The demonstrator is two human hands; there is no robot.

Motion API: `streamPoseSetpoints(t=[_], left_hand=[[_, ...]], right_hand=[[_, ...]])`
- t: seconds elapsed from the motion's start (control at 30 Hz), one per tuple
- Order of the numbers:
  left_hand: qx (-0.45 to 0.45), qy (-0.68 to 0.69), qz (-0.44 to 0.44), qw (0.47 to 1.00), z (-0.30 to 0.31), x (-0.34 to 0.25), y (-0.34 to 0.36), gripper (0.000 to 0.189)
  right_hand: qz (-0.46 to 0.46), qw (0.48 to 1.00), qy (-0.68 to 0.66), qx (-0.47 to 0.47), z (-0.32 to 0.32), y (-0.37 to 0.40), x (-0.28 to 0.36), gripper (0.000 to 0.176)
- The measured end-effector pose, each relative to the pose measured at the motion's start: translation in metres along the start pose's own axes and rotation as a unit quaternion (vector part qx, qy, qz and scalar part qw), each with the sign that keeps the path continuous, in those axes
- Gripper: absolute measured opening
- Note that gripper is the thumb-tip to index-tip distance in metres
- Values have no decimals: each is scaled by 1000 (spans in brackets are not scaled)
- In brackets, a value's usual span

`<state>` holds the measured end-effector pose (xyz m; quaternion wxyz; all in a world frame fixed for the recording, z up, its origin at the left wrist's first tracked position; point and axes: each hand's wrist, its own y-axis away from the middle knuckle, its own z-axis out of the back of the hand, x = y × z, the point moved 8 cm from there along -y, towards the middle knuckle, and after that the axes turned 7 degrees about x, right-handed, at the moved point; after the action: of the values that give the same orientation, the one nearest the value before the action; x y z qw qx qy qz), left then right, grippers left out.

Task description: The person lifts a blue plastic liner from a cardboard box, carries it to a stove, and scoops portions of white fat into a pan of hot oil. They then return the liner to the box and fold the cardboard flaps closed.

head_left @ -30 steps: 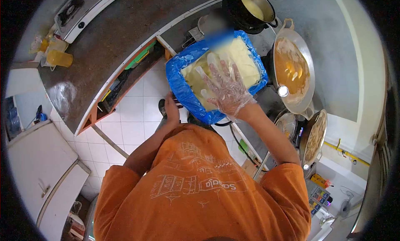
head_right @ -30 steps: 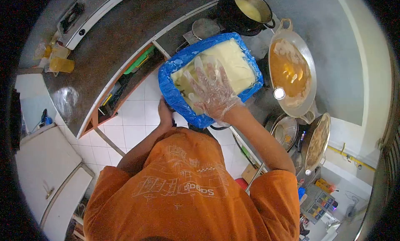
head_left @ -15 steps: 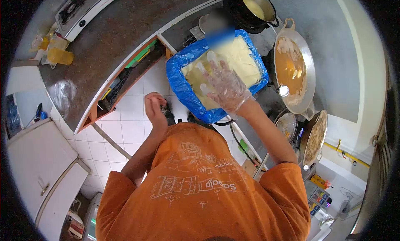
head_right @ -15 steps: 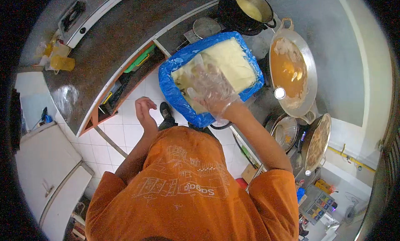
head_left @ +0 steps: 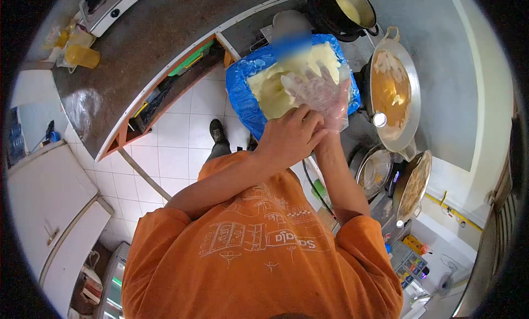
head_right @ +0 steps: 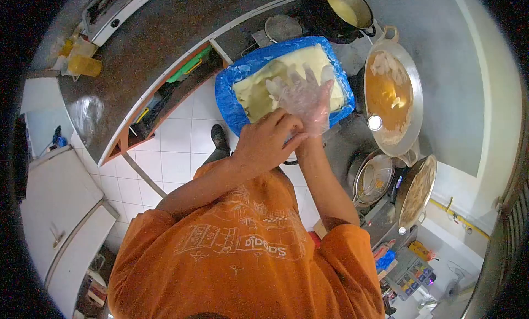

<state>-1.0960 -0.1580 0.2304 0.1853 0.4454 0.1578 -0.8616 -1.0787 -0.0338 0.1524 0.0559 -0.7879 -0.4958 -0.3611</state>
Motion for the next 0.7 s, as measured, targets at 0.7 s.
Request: streamPoseSetpoints(t=[0.7], left_hand=[[46, 137, -126, 981, -34, -14, 12, 18]], right_hand=[[99, 993, -65, 16, -8, -3, 41, 80]])
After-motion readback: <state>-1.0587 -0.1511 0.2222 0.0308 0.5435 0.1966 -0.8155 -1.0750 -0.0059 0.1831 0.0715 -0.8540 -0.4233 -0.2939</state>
